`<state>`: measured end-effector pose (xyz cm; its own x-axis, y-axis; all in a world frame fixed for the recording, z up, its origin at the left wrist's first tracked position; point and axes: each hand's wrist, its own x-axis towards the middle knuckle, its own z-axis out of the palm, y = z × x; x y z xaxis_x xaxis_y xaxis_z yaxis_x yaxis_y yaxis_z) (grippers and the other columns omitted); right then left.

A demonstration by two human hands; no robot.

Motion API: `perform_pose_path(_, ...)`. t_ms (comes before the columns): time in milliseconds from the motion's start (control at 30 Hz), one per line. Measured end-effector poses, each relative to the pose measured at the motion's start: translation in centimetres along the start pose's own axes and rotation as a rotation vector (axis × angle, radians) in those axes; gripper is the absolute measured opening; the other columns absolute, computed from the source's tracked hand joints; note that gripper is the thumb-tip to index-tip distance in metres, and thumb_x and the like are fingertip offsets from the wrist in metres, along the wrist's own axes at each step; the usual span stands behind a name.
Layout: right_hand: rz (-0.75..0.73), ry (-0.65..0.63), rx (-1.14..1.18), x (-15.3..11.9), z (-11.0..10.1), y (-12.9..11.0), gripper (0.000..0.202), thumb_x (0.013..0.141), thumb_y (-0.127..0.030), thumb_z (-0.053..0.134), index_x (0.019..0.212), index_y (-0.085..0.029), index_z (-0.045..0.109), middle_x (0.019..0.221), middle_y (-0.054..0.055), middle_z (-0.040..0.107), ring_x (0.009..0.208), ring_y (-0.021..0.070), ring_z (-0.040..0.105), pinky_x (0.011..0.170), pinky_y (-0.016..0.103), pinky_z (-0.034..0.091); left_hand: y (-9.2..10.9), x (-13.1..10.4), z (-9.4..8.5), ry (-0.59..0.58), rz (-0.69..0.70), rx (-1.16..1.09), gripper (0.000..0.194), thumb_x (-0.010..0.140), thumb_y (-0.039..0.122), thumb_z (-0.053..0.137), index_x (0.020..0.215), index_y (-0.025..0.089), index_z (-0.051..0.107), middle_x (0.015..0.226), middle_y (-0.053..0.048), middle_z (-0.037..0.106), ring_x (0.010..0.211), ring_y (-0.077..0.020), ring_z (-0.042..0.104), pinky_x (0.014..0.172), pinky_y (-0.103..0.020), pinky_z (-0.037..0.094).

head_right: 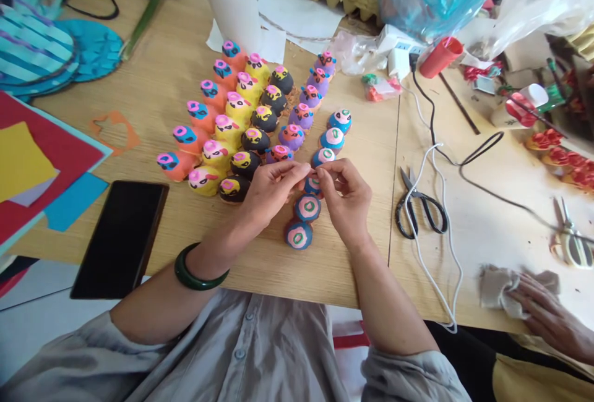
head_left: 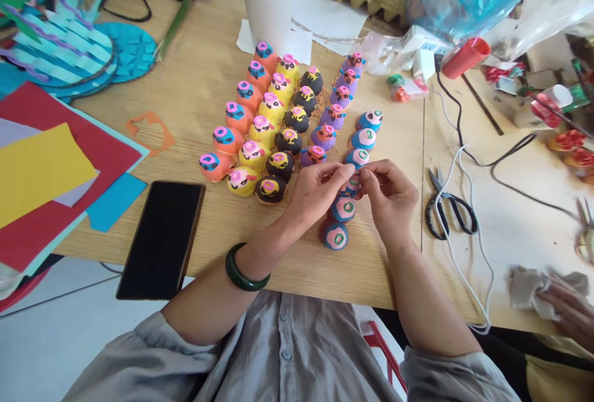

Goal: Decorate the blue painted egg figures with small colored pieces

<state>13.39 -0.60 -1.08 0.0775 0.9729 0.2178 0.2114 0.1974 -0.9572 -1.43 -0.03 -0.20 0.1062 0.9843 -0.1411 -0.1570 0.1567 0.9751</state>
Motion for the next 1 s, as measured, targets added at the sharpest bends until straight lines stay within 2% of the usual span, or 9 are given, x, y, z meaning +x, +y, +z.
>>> perform_pose_path(100,0.052,0.025,0.043,0.16,0.05,-0.08,0.028,0.084,-0.049,0.080,0.082,-0.023,0.070,0.070,-0.004,0.065,0.052,0.0090,0.058,0.047,0.023,0.053,-0.07,-0.04,-0.13,0.016,-0.005,0.035,0.039,0.089,0.053,0.066,0.073,0.018,0.073,0.062,0.002,0.060,0.061,-0.0100,0.054,0.054,-0.021,0.043)
perform_pose_path(300,0.100,0.012,0.058,0.23,-0.11,0.01,0.030,0.084,-0.050,0.079,0.081,-0.022,0.069,0.068,-0.004,0.065,0.049,0.0082,0.057,0.046,0.022,0.052,-0.54,0.12,-0.10,-0.012,0.049,0.072,0.027,0.084,0.044,0.072,0.078,0.017,0.076,0.078,-0.003,0.075,0.072,-0.0137,0.064,0.063,-0.023,0.050)
perform_pose_path(433,0.104,-0.009,0.041,0.22,-0.07,-0.13,0.028,0.086,-0.049,0.078,0.081,-0.022,0.069,0.068,-0.004,0.065,0.050,0.0079,0.057,0.045,0.021,0.052,-0.97,0.25,-0.15,0.003,0.069,0.100,0.019,0.084,0.035,0.072,0.085,0.017,0.078,0.081,-0.004,0.077,0.076,-0.0154,0.068,0.065,-0.023,0.052)
perform_pose_path(667,0.104,-0.003,0.007,0.12,-0.08,-0.43,0.023,0.085,-0.044,0.079,0.082,-0.022,0.072,0.068,-0.004,0.065,0.051,0.0077,0.056,0.045,0.021,0.050,-0.78,0.16,-0.15,0.004,0.074,0.112,0.021,0.087,0.036,0.068,0.081,0.017,0.077,0.079,-0.003,0.076,0.074,-0.0140,0.066,0.063,-0.022,0.050)
perform_pose_path(867,0.089,-0.031,-0.026,0.00,-0.24,-0.66,0.013,0.086,-0.034,0.076,0.084,-0.021,0.072,0.072,-0.003,0.067,0.053,0.0082,0.058,0.047,0.022,0.048,-0.72,0.18,-0.27,0.016,0.079,0.163,0.031,0.085,0.047,0.073,0.079,0.017,0.076,0.078,-0.004,0.076,0.070,-0.0139,0.064,0.061,-0.023,0.048)
perform_pose_path(1000,0.081,-0.044,-0.053,-0.05,-0.25,-0.72,0.011,0.088,-0.032,0.074,0.091,-0.022,0.073,0.078,-0.002,0.070,0.061,0.0094,0.061,0.052,0.023,0.049,-0.83,0.25,-0.36,0.011,0.098,0.158,0.032,0.085,0.048,0.073,0.078,0.017,0.076,0.077,-0.003,0.076,0.069,-0.0136,0.064,0.061,-0.023,0.049)
